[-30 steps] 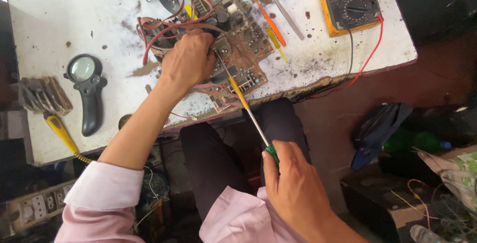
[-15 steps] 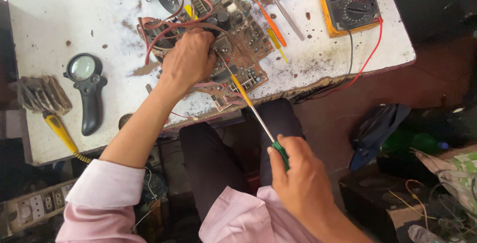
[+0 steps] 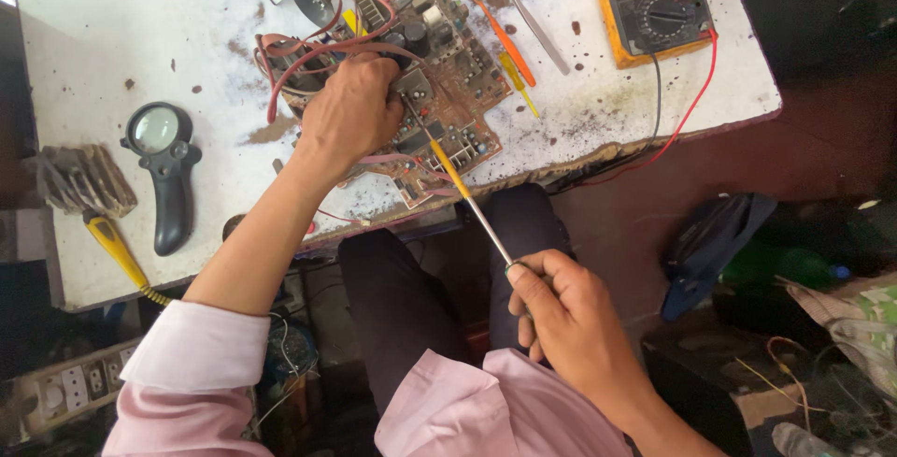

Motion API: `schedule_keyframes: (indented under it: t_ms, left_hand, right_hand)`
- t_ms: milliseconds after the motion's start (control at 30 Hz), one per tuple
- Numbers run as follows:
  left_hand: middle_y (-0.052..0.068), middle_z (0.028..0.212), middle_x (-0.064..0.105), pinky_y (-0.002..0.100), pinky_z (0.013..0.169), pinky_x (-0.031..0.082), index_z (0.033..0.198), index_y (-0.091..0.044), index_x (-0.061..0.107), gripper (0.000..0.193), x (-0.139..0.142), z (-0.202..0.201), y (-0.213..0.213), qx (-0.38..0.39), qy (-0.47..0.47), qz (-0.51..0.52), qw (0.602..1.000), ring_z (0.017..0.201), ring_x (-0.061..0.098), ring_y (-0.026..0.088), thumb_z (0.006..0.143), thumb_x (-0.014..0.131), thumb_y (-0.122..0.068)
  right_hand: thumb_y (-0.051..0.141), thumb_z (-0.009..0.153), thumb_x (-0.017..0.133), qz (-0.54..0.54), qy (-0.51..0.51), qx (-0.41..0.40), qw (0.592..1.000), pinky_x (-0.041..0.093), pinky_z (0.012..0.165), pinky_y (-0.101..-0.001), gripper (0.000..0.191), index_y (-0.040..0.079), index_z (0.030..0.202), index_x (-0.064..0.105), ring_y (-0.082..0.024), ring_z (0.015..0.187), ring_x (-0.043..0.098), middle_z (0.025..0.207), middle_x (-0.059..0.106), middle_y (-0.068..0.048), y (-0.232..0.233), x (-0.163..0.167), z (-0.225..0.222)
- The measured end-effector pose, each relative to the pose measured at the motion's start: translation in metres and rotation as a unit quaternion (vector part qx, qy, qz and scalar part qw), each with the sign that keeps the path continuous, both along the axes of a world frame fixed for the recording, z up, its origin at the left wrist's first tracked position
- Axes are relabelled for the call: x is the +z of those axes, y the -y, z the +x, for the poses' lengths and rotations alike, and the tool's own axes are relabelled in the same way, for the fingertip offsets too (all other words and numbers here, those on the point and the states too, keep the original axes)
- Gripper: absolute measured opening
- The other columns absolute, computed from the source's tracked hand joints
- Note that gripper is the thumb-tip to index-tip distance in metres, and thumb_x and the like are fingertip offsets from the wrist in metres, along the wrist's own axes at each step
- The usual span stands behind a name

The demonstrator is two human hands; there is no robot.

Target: The person inspects a circuit board using a magnifying glass and a screwdriver. They then use a multimeter to test the board and continue working on it with a screwdriver.

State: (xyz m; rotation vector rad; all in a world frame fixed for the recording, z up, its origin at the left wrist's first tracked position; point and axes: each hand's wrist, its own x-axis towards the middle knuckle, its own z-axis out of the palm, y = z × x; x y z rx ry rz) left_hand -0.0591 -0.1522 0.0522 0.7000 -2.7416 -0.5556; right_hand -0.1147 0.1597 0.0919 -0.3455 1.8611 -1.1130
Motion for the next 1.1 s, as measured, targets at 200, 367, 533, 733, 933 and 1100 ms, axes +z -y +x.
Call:
schedule_keyframes:
  t_ms: [200,367,533,733,933,1100]
  left_hand:
    - [0.025,0.105,0.067,0.054,0.079,0.054,0.094,0.002,0.068,0.016,-0.003,0.000,0.002,0.001,-0.001,-0.005,1.000,0.097,0.066,0.046,0.082,0.066,-0.010]
    - [0.025,0.103,0.068,0.054,0.080,0.053,0.093,0.001,0.069,0.015,-0.004,0.000,0.005,-0.001,-0.016,0.004,1.000,0.097,0.065,0.046,0.083,0.065,-0.010]
    - [0.025,0.103,0.069,0.054,0.080,0.054,0.096,0.000,0.070,0.017,-0.002,0.000,0.003,0.006,-0.012,0.014,1.000,0.097,0.065,0.045,0.083,0.065,-0.010]
    - [0.023,0.102,0.069,0.054,0.077,0.054,0.096,-0.001,0.071,0.018,0.002,0.000,0.000,0.019,-0.006,0.020,1.000,0.097,0.066,0.045,0.083,0.065,-0.011]
    - [0.023,0.102,0.070,0.053,0.077,0.054,0.097,-0.001,0.071,0.018,0.003,0.000,0.000,0.030,0.007,0.028,0.999,0.097,0.066,0.044,0.083,0.066,-0.011]
    - [0.022,0.102,0.070,0.053,0.077,0.054,0.096,0.000,0.070,0.018,0.002,-0.001,0.001,0.022,-0.011,0.023,0.999,0.097,0.067,0.044,0.082,0.066,-0.011]
  right_hand:
    - [0.022,0.096,0.063,-0.003,-0.375,0.095,0.922,0.052,0.060,-0.0473,0.022,0.001,0.102,0.066,-0.041,0.071,0.068,0.083,0.072,-0.019,-0.002,0.001,0.016]
    - [0.019,0.095,0.065,-0.032,-0.478,0.111,0.870,0.053,0.062,-0.0483,0.026,-0.002,0.110,0.065,-0.041,0.072,0.067,0.088,0.070,-0.018,0.000,0.008,0.021]
    - [0.017,0.092,0.067,-0.017,-0.510,0.118,0.852,0.054,0.063,-0.0444,0.028,-0.001,0.114,0.069,-0.036,0.072,0.068,0.084,0.068,-0.014,-0.002,0.012,0.016]
    - [0.014,0.090,0.071,-0.036,-0.503,0.101,0.857,0.053,0.064,-0.0432,0.027,-0.001,0.111,0.071,-0.034,0.073,0.068,0.086,0.069,-0.014,-0.003,0.009,0.011]
    - [0.013,0.089,0.072,-0.039,-0.492,0.099,0.864,0.054,0.064,-0.0428,0.026,-0.001,0.111,0.071,-0.034,0.073,0.069,0.086,0.071,-0.014,-0.003,0.009,0.008]
    - [0.014,0.089,0.071,-0.031,-0.499,0.113,0.859,0.054,0.064,-0.0443,0.026,-0.002,0.111,0.070,-0.037,0.074,0.069,0.088,0.072,-0.016,-0.003,0.011,0.009]
